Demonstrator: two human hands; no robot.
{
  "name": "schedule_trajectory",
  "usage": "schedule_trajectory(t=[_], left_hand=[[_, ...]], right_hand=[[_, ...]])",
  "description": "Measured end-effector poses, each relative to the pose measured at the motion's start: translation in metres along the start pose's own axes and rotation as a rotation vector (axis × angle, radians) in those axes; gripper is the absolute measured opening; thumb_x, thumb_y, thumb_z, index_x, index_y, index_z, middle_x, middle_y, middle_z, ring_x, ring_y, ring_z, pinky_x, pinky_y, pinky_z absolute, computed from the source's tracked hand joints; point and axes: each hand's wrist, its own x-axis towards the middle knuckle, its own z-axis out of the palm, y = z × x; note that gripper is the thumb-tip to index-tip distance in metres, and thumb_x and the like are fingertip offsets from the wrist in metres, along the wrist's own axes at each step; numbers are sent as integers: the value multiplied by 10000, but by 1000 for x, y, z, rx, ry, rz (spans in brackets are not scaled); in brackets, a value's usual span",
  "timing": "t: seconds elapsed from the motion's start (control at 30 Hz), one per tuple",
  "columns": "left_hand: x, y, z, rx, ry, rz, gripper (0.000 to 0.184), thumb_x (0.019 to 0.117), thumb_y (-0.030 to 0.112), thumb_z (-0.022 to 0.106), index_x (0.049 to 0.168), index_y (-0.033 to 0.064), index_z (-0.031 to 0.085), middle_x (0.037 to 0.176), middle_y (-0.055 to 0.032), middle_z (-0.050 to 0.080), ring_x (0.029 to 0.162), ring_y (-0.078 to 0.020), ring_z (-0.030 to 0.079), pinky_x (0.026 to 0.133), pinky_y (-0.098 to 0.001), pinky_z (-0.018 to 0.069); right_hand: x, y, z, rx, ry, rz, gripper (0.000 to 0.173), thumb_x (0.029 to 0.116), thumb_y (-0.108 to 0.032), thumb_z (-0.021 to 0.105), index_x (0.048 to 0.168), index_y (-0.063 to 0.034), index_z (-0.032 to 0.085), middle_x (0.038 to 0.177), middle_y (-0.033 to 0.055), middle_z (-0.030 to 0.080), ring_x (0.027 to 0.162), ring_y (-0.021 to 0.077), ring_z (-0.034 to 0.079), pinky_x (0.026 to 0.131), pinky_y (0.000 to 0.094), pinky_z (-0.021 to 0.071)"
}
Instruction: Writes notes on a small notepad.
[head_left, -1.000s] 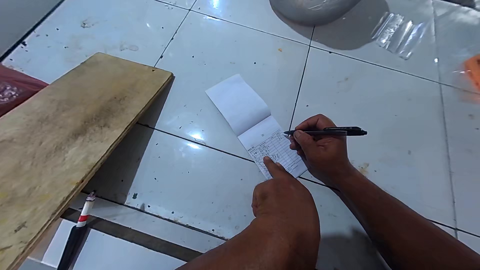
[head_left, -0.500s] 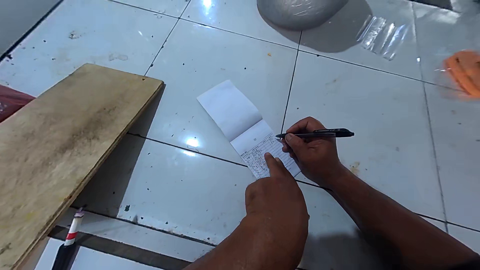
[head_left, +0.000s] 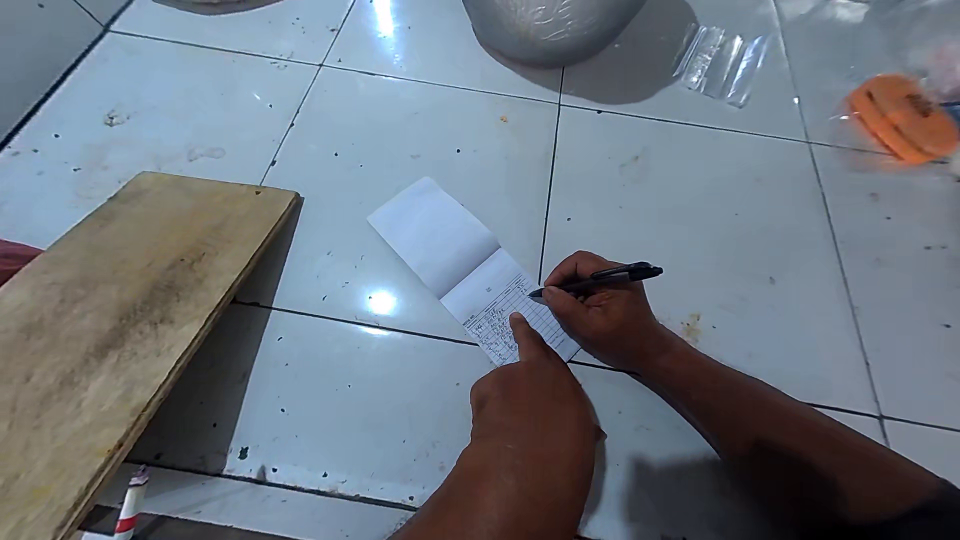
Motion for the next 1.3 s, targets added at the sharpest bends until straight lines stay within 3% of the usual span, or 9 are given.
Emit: schedule_trajectory(t=[1.3], left_hand=[[-1, 1, 0, 29, 5, 12, 1136, 851, 785, 576, 1591, -22, 273, 1695, -195, 150, 823, -258, 695, 649, -401, 559]], right_hand=[[1, -3, 2, -38, 22, 51, 38, 929, -175, 668, 903, -148, 660, 678, -73, 599, 523, 18, 534, 451, 198, 463]])
